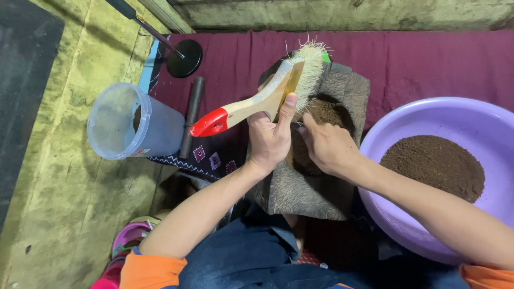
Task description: Cleaning out brown material from a stone mold using a spoon and a hand brush.
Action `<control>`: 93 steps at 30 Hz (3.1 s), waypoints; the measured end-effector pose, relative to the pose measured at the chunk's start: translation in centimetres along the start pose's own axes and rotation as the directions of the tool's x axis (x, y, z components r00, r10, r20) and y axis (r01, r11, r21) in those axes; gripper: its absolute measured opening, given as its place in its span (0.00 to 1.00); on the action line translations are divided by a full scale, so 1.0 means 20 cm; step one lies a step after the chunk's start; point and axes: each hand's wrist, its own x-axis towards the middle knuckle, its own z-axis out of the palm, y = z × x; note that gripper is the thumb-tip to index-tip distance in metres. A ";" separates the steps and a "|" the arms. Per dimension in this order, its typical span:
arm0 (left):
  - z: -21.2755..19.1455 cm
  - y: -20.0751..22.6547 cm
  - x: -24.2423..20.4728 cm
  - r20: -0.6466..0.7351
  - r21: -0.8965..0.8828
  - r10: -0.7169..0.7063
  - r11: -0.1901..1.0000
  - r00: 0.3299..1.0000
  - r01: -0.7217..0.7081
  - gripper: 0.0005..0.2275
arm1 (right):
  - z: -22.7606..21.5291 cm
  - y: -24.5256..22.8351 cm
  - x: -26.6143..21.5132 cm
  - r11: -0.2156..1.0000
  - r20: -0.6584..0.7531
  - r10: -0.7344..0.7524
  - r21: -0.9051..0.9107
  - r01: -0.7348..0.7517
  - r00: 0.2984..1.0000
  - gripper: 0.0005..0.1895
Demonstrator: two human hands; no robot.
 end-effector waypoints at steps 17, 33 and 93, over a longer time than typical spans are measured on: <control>0.02 0.06 0.02 0.020 0.003 0.000 1.000 1.000 0.000 0.14 | -0.03 0.21 -0.13 0.838 0.147 -0.261 -0.457 0.299 0.954 0.14; -0.03 0.18 0.06 0.093 0.053 -0.113 0.993 0.989 0.108 0.19 | -0.01 0.15 -0.12 0.791 0.249 -0.298 -0.476 0.384 0.922 0.22; -0.05 0.19 0.06 0.078 -0.001 -0.114 0.993 0.990 0.115 0.18 | 0.04 0.13 -0.21 0.813 0.122 -0.367 -0.440 0.381 0.922 0.20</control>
